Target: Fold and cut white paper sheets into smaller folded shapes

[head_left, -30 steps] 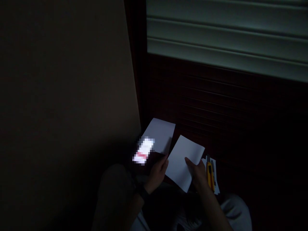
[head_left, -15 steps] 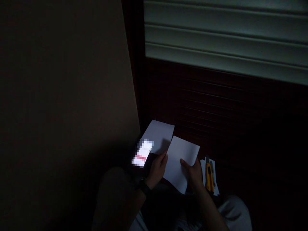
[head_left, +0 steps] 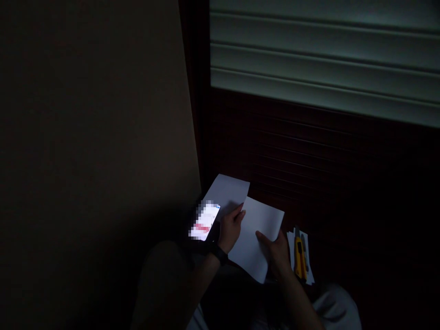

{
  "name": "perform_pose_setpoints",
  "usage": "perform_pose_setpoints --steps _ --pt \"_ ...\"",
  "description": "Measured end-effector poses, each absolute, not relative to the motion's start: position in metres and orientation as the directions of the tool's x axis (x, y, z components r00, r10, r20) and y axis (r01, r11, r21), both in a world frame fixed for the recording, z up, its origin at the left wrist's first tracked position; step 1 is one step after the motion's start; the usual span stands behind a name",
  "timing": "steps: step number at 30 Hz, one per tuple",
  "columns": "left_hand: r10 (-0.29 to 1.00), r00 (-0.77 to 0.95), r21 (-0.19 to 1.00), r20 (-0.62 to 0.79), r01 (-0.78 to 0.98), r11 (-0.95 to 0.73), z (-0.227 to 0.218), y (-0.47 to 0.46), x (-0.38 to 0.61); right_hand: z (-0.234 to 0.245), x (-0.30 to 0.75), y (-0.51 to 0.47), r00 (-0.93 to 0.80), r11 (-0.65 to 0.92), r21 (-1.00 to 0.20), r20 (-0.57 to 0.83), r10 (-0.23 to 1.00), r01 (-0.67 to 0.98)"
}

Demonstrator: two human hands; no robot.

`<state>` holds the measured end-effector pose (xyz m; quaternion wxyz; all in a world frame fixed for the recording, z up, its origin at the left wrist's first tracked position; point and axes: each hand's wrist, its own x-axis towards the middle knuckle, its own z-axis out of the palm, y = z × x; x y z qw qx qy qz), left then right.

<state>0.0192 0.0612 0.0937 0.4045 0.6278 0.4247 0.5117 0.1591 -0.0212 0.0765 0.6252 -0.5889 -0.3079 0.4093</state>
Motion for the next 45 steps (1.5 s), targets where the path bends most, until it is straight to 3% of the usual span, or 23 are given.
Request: perform_pose_setpoints --steps 22,39,45 --pt "0.97 0.103 0.974 0.221 -0.068 -0.215 0.106 0.051 0.023 0.096 0.16 -0.019 0.417 -0.005 -0.924 -0.177 0.891 -0.381" --pt "0.983 0.018 0.983 0.183 0.0 -0.183 0.111 0.049 0.014 0.105 0.166 -0.019 0.327 -0.005 -0.922 -0.142 0.934 -0.388" --pt "0.99 0.013 0.987 0.141 -0.084 -0.139 0.107 0.048 0.015 0.103 0.166 -0.018 0.318 -0.017 -0.922 -0.151 0.936 -0.387"
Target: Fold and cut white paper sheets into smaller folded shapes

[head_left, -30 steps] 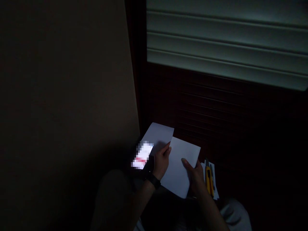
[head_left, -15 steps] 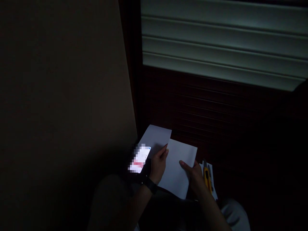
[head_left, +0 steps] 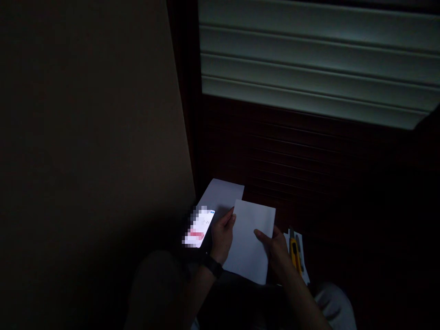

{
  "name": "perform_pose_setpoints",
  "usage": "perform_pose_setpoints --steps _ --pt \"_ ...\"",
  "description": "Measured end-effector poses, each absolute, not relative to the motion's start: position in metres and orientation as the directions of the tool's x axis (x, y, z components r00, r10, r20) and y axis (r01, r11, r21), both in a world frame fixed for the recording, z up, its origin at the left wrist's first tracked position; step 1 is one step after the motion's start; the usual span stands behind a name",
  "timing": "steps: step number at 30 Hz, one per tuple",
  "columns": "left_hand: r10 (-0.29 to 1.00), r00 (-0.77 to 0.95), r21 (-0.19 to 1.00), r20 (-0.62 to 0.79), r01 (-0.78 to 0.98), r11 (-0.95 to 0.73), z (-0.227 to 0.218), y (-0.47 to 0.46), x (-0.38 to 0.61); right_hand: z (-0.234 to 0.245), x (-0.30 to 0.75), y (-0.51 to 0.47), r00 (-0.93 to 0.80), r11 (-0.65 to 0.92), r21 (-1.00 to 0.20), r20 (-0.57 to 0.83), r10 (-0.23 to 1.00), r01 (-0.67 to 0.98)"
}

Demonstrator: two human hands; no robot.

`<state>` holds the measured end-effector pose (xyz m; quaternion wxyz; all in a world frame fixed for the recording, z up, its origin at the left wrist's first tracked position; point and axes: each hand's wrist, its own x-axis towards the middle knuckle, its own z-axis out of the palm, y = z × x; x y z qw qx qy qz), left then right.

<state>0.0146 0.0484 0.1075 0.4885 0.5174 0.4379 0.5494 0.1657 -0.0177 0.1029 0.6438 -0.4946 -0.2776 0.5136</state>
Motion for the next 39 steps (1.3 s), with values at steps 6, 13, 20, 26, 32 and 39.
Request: perform_pose_setpoints --steps 6,13,20,26,32,39 --pt "0.998 0.03 0.98 0.056 -0.194 -0.049 0.104 0.046 0.014 0.102 0.168 -0.017 0.325 -0.036 -0.917 -0.178 0.929 -0.398" --pt "0.998 0.06 0.967 -0.007 -0.252 0.022 0.105 0.048 0.01 0.095 0.174 -0.017 0.332 -0.03 -0.891 -0.2 0.922 -0.452" --pt "0.997 0.073 0.958 -0.028 -0.283 0.047 0.102 0.051 0.007 0.092 0.182 -0.018 0.313 -0.035 -0.901 -0.187 0.931 -0.433" --pt "0.998 0.066 0.971 -0.021 -0.238 0.036 0.103 0.053 0.004 0.086 0.187 -0.02 0.273 -0.041 -0.928 -0.151 0.95 -0.37" --pt "0.997 0.065 0.967 -0.048 -0.246 0.063 0.104 0.055 0.003 0.082 0.193 -0.018 0.214 -0.082 -0.955 -0.147 0.966 -0.286" --pt "0.999 0.02 0.98 -0.027 -0.198 0.031 0.096 0.06 0.004 0.077 0.192 -0.018 0.245 -0.033 -0.949 -0.115 0.963 -0.313"
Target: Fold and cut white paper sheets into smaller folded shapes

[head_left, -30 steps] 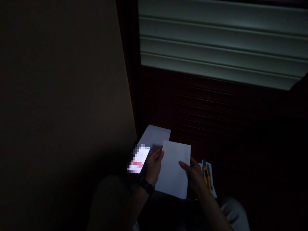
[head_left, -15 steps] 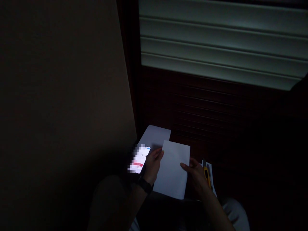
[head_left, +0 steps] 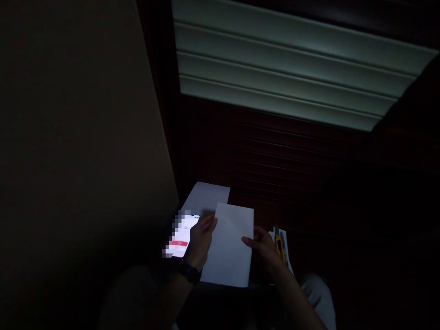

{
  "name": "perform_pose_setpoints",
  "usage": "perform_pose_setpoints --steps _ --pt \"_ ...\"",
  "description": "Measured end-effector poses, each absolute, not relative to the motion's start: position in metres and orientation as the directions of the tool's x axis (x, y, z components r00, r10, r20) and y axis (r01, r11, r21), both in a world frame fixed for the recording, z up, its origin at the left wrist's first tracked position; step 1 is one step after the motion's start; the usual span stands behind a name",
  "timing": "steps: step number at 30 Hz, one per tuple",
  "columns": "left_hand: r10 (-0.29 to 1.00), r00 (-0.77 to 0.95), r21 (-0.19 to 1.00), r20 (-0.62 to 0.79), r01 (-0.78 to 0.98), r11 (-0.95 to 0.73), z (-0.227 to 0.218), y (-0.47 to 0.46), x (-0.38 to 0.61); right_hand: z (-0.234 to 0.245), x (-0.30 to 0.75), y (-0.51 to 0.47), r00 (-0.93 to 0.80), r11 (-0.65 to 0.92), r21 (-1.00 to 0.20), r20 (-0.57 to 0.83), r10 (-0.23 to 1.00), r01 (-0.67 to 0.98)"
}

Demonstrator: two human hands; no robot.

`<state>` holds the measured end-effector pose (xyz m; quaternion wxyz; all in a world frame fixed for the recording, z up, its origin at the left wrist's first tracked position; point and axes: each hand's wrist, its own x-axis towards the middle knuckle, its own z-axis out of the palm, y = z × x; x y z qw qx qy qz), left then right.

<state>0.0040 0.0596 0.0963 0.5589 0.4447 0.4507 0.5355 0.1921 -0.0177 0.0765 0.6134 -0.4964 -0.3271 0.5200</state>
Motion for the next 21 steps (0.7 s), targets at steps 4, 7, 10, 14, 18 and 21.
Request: perform_pose_setpoints --steps 4,7,10,14,18,21 --pt "1.0 0.021 0.985 -0.019 -0.172 0.023 0.096 0.06 0.005 0.074 0.187 -0.017 0.275 -0.008 -0.935 -0.112 0.955 -0.354" --pt "1.0 0.019 0.99 -0.007 -0.139 0.009 0.094 0.06 0.006 0.075 0.181 -0.017 0.278 0.014 -0.926 -0.099 0.956 -0.378" --pt "1.0 0.024 0.99 -0.008 -0.14 0.011 0.093 0.06 0.007 0.078 0.176 -0.017 0.272 0.023 -0.922 -0.089 0.958 -0.385" --pt "0.999 0.042 0.988 -0.021 -0.155 0.027 0.097 0.059 0.007 0.083 0.173 -0.019 0.278 0.024 -0.918 -0.095 0.956 -0.397" --pt "0.992 0.128 0.981 -0.022 -0.186 0.045 0.105 0.055 0.007 0.082 0.175 -0.019 0.282 0.046 -0.911 -0.079 0.956 -0.41" --pt "0.98 0.199 0.982 0.001 -0.184 0.036 0.108 0.053 0.008 0.079 0.18 -0.018 0.318 0.046 -0.921 -0.087 0.944 -0.388"
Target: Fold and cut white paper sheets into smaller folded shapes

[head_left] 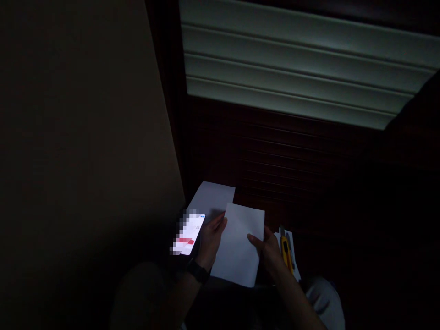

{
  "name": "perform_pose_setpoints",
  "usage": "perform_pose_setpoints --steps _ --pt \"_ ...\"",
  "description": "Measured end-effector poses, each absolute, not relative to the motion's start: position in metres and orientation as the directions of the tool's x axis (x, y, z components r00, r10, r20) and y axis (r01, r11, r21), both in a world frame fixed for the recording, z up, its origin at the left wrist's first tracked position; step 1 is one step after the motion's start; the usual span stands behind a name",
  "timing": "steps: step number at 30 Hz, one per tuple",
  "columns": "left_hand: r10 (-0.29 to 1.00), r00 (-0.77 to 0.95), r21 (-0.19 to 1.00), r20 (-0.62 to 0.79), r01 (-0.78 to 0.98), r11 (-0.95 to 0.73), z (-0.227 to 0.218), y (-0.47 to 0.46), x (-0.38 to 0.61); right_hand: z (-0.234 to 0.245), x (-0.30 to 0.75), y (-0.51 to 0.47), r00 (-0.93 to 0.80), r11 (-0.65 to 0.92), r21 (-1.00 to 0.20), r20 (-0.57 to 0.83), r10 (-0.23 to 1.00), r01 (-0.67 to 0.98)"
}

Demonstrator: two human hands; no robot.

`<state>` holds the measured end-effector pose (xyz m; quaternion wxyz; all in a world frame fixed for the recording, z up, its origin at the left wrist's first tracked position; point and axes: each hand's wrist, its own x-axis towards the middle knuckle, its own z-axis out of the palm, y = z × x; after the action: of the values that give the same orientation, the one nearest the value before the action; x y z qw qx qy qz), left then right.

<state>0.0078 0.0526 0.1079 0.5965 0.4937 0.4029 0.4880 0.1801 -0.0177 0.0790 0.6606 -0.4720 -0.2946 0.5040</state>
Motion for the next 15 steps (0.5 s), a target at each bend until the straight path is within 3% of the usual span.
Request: perform_pose_setpoints --steps 10,15 --pt "0.971 0.17 0.966 0.17 0.168 -0.199 0.077 0.03 0.012 0.074 0.196 -0.017 0.424 0.058 -0.926 -0.115 0.899 -0.373" --pt "0.969 0.152 0.959 0.194 0.177 -0.22 0.075 0.024 0.017 0.075 0.192 -0.019 0.431 0.079 -0.923 -0.099 0.897 -0.376"
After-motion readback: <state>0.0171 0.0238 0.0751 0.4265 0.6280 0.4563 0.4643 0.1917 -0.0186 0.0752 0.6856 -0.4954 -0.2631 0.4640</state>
